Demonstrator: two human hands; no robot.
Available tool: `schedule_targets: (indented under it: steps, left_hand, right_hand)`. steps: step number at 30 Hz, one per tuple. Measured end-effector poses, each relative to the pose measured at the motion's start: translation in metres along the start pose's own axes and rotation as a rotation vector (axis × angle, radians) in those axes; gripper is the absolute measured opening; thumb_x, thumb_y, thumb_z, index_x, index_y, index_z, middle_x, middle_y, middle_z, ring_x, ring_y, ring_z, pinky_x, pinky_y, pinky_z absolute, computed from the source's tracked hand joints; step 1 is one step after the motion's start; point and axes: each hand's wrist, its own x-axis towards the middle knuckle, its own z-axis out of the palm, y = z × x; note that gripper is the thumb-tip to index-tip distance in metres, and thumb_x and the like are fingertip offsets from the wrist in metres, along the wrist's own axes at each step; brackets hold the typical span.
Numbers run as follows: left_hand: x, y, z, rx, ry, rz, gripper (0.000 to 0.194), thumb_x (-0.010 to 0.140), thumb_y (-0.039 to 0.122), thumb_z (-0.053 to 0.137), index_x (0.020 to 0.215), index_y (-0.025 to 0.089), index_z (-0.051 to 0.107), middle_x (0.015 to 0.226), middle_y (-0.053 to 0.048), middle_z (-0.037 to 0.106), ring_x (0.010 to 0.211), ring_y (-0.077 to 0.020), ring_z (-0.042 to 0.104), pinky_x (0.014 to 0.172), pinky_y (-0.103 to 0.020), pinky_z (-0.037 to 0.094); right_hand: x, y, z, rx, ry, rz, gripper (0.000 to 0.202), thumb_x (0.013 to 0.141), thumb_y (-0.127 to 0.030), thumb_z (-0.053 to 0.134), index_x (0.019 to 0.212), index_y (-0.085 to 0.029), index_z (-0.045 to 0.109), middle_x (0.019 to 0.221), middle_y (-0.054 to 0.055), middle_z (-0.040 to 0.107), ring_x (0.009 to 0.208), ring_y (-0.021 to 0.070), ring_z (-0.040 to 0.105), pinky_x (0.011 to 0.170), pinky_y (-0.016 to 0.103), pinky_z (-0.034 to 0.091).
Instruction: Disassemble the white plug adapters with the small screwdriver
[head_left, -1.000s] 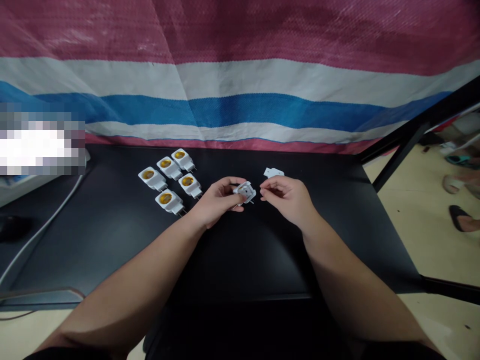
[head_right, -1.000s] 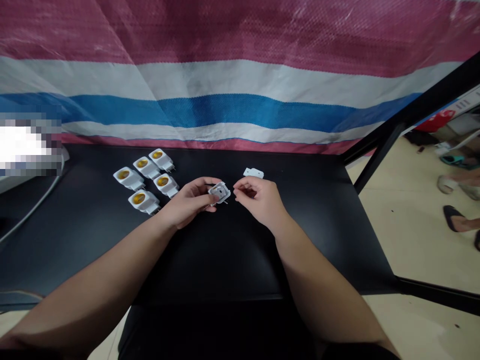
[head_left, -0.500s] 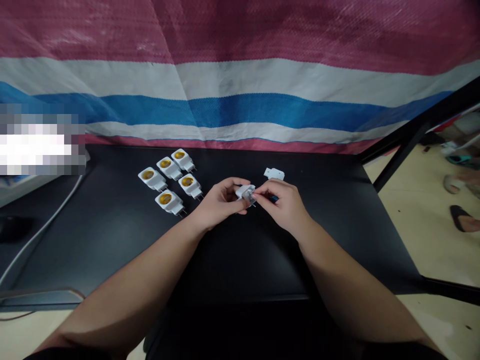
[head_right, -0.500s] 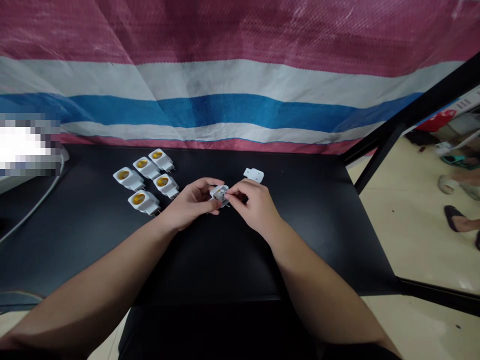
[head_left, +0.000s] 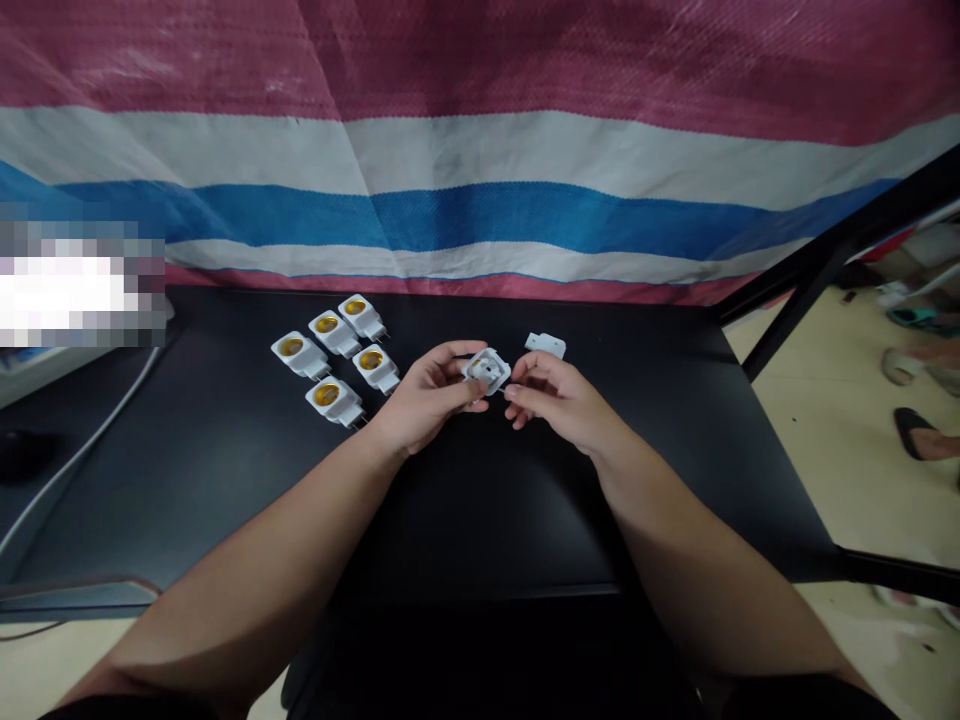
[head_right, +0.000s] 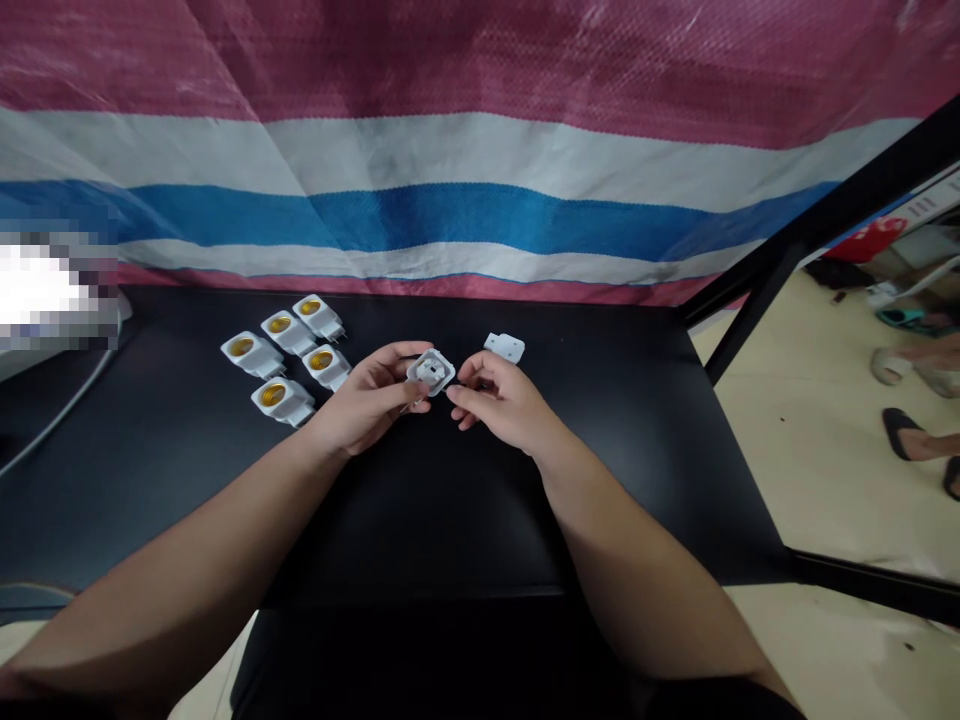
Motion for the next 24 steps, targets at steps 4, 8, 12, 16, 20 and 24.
schedule_targets:
  steps: [4, 8, 12, 16, 20, 24]
  left_hand:
    - [0.0025, -0.0016, -0.0015, 0.026, 0.044, 0.042, 0.062, 0.076, 0.023, 0.1, 0.13, 0.02, 0.071, 0.108, -0.004, 0.079, 0.087, -0.0139, 0.076, 0.074, -0.023, 0.067]
    - [0.0032, -0.0043, -0.001, 0.1, 0.064, 0.118, 0.061, 0.076, 0.022, 0.099, 0.129, 0.019, 0.071, 0.109, -0.004, 0.078, 0.085, -0.0129, 0.074, 0.074, -0.024, 0.067]
    - [0.0016, -0.0038, 0.0002, 0.188, 0.023, 0.15, 0.06, 0.077, 0.018, 0.097, 0.131, 0.018, 0.07, 0.109, -0.005, 0.078, 0.084, -0.0127, 0.073, 0.079, -0.027, 0.068]
    - [0.0001, -0.0031, 0.0009, 0.264, -0.015, 0.167, 0.058, 0.08, 0.016, 0.094, 0.133, 0.016, 0.07, 0.107, -0.005, 0.078, 0.082, -0.0125, 0.073, 0.08, -0.028, 0.066]
    - [-0.0001, -0.0037, 0.0011, 0.276, -0.033, 0.183, 0.058, 0.08, 0.016, 0.093, 0.132, 0.016, 0.069, 0.107, -0.005, 0.078, 0.082, -0.0129, 0.074, 0.079, -0.028, 0.065]
    - [-0.0003, -0.0044, 0.0019, 0.269, -0.042, 0.183, 0.057, 0.08, 0.016, 0.094, 0.132, 0.016, 0.07, 0.107, -0.005, 0.078, 0.082, -0.013, 0.074, 0.079, -0.027, 0.065]
  right_hand:
    - [-0.001, 0.0027, 0.0009, -0.069, 0.062, -0.12, 0.035, 0.085, -0.046, 0.09, 0.098, -0.023, 0.067, 0.083, -0.001, 0.074, 0.069, 0.016, 0.074, 0.068, 0.035, 0.067]
    - [-0.0027, 0.0025, 0.0029, -0.199, 0.145, -0.299, 0.025, 0.089, -0.038, 0.087, 0.104, -0.024, 0.073, 0.086, 0.001, 0.077, 0.075, 0.0171, 0.074, 0.075, 0.037, 0.064]
    - [-0.0036, 0.0023, 0.0052, -0.228, 0.269, -0.352, 0.023, 0.087, -0.035, 0.088, 0.103, -0.025, 0.075, 0.096, 0.005, 0.082, 0.086, 0.0213, 0.079, 0.081, 0.04, 0.066]
    - [-0.0046, 0.0027, 0.0059, -0.271, 0.299, -0.406, 0.014, 0.09, -0.032, 0.086, 0.1, -0.024, 0.078, 0.102, 0.006, 0.083, 0.093, 0.0233, 0.082, 0.083, 0.041, 0.068]
    - [-0.0058, 0.0011, 0.006, -0.289, 0.296, -0.386, 0.014, 0.092, -0.033, 0.085, 0.102, -0.024, 0.08, 0.1, 0.006, 0.085, 0.091, 0.0238, 0.083, 0.084, 0.042, 0.068]
    - [-0.0061, 0.0003, 0.0067, -0.303, 0.305, -0.379, 0.014, 0.092, -0.033, 0.084, 0.102, -0.024, 0.081, 0.101, 0.006, 0.086, 0.091, 0.0241, 0.083, 0.084, 0.043, 0.068]
